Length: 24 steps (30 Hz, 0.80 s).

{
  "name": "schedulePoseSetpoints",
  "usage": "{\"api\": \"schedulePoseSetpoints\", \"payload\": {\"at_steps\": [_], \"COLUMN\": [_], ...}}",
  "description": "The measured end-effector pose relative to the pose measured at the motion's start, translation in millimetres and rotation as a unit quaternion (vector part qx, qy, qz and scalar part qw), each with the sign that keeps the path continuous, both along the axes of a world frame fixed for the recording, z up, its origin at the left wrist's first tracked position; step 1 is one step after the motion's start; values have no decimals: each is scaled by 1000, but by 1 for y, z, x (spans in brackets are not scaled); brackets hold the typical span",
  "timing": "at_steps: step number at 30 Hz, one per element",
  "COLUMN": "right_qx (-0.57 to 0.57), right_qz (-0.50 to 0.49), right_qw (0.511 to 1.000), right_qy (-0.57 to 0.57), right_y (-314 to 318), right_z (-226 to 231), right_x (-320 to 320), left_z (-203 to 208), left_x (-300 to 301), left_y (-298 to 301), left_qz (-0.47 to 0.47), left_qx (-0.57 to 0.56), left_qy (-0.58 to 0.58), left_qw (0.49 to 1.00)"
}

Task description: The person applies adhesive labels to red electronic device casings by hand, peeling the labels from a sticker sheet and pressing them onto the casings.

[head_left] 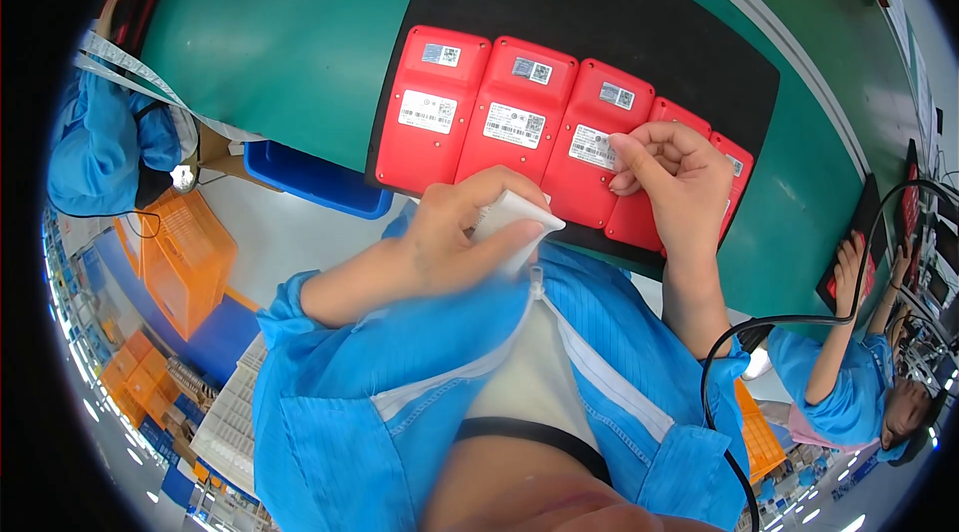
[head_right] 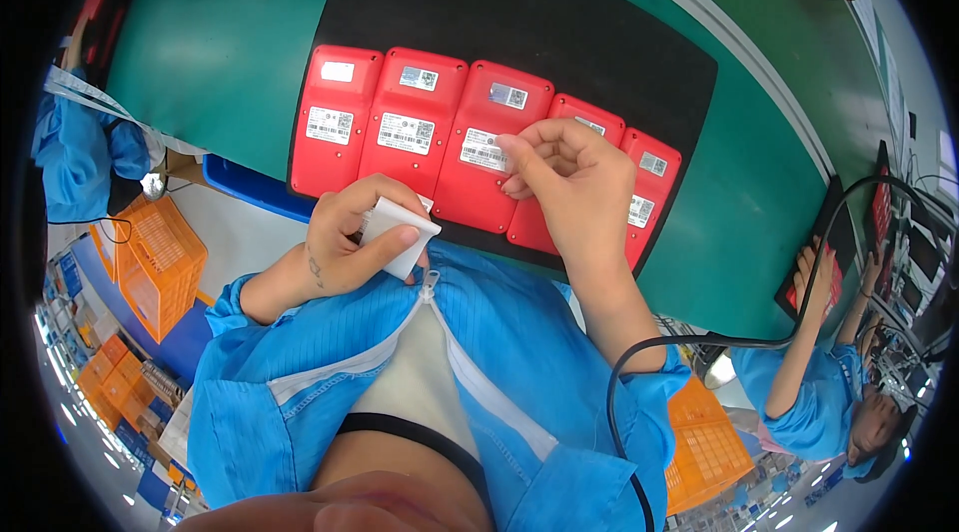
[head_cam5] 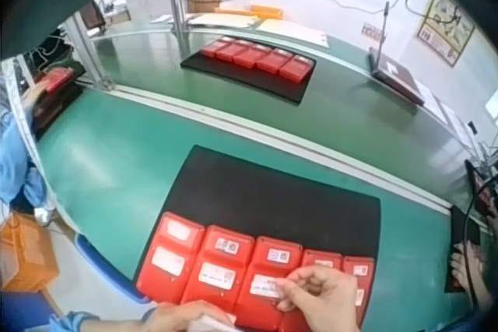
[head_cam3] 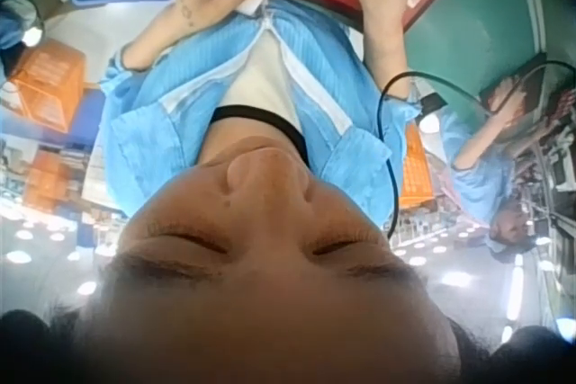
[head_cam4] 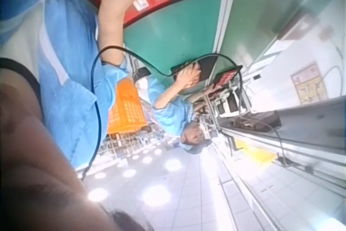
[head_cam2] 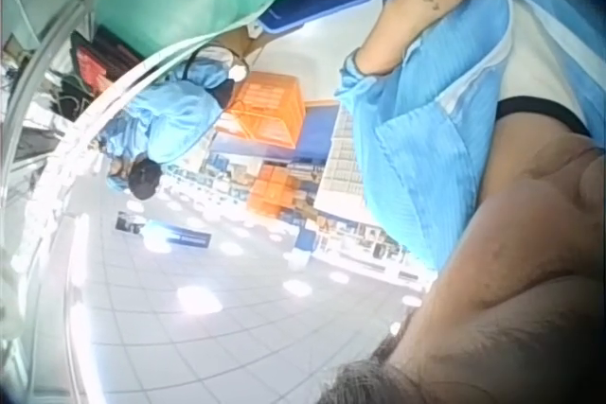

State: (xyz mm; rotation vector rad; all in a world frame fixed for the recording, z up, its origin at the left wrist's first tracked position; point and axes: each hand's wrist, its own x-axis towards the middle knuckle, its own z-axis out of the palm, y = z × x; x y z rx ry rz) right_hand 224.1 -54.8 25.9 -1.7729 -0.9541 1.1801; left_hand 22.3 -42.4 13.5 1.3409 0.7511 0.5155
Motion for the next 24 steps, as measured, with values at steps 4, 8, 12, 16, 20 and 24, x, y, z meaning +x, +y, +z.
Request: {"api": "schedulePoseSetpoints", "payload": {"at_steps": [4, 8, 12, 16, 20, 24], "right_qx": [-13, 6, 20, -15, 93, 126], "right_qz": [-9, 3, 70, 158, 128, 56], "right_qw": [999, 1000, 984, 895, 985, 960], "right_qy": [46, -13, -164, -417, 75, 245], "right_y": [0, 1, 3, 1, -36, -54], "right_z": [-2, -3, -2, 12, 2, -2], "right_x": [1, -1, -4, -3, -2, -5], "left_z": [-3, 2, -7, 0, 3, 3], "left_x": [0, 1, 8, 12, 20, 32], "left_y": [-2, -4, -5, -12, -14, -17], "left_qz": [7, 1, 23, 28, 29, 41], "left_qx": [-41, -123, 78, 79, -12, -14], "left_qy": [-34, -24, -21, 57, 52, 23], "left_qw": [999, 992, 996, 995, 998, 999]}}
